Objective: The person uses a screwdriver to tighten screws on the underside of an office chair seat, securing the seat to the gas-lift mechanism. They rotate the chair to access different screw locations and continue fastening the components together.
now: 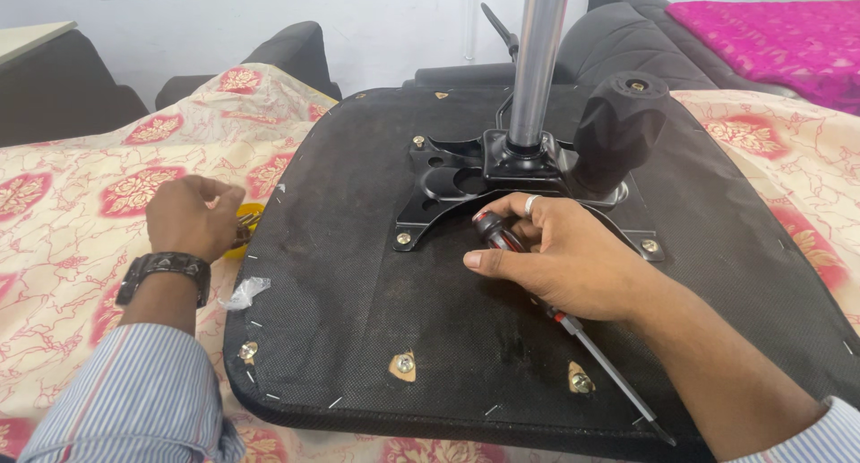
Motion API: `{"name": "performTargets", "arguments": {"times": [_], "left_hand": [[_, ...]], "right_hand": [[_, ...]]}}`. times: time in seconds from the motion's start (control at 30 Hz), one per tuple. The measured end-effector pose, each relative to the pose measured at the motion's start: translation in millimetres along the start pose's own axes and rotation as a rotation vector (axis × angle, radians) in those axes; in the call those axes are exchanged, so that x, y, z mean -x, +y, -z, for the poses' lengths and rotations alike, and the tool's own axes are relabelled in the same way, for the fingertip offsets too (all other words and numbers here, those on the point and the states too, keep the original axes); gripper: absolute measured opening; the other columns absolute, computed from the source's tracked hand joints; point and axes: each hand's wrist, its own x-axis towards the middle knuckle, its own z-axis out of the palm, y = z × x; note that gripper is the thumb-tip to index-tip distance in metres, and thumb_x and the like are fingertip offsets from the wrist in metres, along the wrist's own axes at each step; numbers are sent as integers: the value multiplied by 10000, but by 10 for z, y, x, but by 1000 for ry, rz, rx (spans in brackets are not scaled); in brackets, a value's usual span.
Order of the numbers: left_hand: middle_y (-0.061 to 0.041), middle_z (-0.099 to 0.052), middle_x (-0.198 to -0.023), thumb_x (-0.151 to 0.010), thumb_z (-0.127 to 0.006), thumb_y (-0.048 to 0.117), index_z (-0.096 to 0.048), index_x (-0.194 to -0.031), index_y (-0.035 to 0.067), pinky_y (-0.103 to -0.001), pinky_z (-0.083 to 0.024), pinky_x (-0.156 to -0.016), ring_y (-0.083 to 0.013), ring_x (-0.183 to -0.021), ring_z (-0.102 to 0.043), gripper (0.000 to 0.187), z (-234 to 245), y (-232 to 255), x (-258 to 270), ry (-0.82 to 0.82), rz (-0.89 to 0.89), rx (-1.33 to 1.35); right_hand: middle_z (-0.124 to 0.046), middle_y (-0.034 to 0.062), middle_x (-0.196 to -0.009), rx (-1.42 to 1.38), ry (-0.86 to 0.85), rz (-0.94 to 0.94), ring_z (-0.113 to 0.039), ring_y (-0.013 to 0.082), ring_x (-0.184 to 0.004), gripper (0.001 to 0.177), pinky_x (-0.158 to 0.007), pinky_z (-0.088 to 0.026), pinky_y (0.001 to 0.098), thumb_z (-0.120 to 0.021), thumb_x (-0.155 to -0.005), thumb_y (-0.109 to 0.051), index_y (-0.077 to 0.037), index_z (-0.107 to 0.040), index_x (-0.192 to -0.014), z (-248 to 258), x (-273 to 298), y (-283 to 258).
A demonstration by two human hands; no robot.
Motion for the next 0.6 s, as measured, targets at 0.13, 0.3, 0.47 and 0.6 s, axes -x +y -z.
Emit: {"name": "performTargets", "arguments": {"times": [0.13,0.3,0.47,0.6], "left_hand": [[-121,-768,-952,-932,-764,281,-755,-1030,13,-337,-562,-776,-183,-837,-725,286,321,309,276,23,-74,439],[-105,-762,-936,-901,-837,125,-738,-1061,-29,-239,-569,-681,-97,-757,-684,243,674,839,710,21,-77,923],[-73,-783,-947,-823,-802,-11,-704,-1199,37,-213,-633,-786,-74,-823,-747,392,894,1135,862,-34,-197,1175],[-111,-769,-1026,-893,-809,-66,-708,-1233,-29,-265,-657,-915,-113,-921,-750,356,909,1220,879,-85,-395,1277]], "right_hand": [[-696,39,-740,-14,13,24,-566,103,-533,554,-470,-452,270,-790,-800,-357,-135,-661,-1291,-5,-4,-3],[-691,44,-720,-7,24,4,-561,117,-529,525,-469,-449,280,-792,-798,-355,-127,-657,-1252,-10,3,10],[-686,41,-700,-10,24,40,-566,112,-538,539,-472,-446,275,-807,-795,-353,-109,-654,-1250,-15,-8,27],[-691,39,-720,-17,27,30,-568,108,-546,545,-474,-448,275,-809,-791,-358,-102,-653,-1247,-14,-10,41]]}}
